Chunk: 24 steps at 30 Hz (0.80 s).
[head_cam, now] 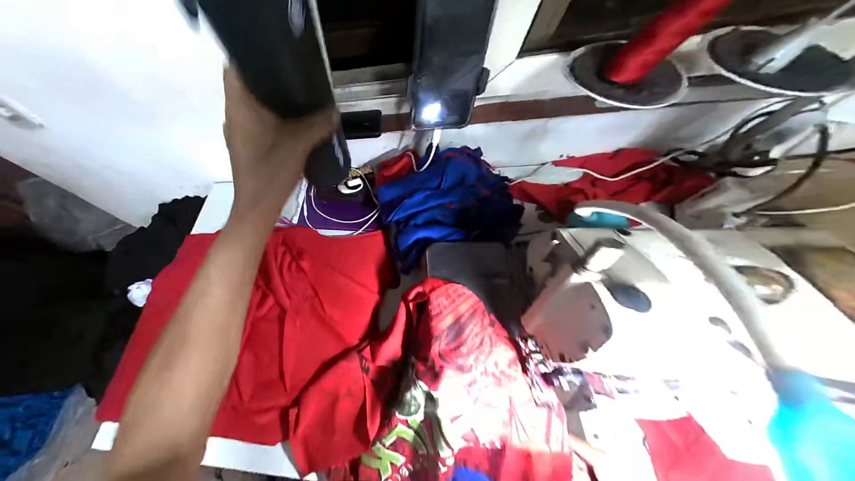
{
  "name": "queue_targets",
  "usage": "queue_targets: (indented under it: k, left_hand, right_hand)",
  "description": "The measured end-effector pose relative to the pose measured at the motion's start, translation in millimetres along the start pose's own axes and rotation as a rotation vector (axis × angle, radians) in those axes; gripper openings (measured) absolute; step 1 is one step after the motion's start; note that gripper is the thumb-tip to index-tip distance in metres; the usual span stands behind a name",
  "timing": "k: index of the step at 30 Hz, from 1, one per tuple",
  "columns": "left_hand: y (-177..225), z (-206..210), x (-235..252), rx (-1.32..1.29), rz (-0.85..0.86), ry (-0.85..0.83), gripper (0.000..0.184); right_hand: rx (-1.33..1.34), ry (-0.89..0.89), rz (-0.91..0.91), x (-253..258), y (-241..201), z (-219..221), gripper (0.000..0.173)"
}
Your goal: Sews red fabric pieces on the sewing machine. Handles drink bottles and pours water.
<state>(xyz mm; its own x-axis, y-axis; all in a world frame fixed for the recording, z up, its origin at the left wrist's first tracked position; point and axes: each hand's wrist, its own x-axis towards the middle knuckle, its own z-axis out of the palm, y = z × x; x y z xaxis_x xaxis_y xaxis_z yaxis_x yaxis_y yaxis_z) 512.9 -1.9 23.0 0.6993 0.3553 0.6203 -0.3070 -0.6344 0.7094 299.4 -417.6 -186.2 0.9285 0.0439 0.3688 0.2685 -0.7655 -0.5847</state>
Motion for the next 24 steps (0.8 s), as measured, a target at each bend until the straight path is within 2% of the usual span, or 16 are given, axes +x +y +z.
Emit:
queue_targets:
  k: [2,4,6,8,10,13,19,24]
  left_hand:
    - [9,-16,-70,-0.044,-0.123,-0.007,0.095]
    - [9,-23,-130,-0.005,-0.250,-0.029,0.089]
    - [5,-23,-176,0.007,-0.333,-0.077,0.085]
    - [2,-15,-200,-0.052,-0.355,-0.097,0.080]
    - [-1,-4,-210,-0.117,-0.351,-0.083,0.078]
    - [-1,3,-210,-0.118,-0.395,-0.065,0.083]
    - [-7,-28,-219,-0.008,-0.388,-0.030,0.077]
    - [-17,-46,-235,0.087,-0.411,0.013,0.082]
  right_hand:
    - [-0.009,0.018,-0.001,1,5,0,0.024]
    - [-0.029,0.080,-0.035,-8,30,13,0.028]
    - [-0.046,0.140,-0.088,-6,34,20,0.031]
    - [-0.057,0.148,-0.110,-2,29,18,0.034]
    - [-0.057,0.149,-0.130,-1,28,17,0.035]
    - [-0.059,0.153,-0.145,3,28,17,0.034]
    - [-0.085,0.188,-0.124,0,27,20,0.037]
    - [-0.075,0.166,-0.126,-1,26,19,0.036]
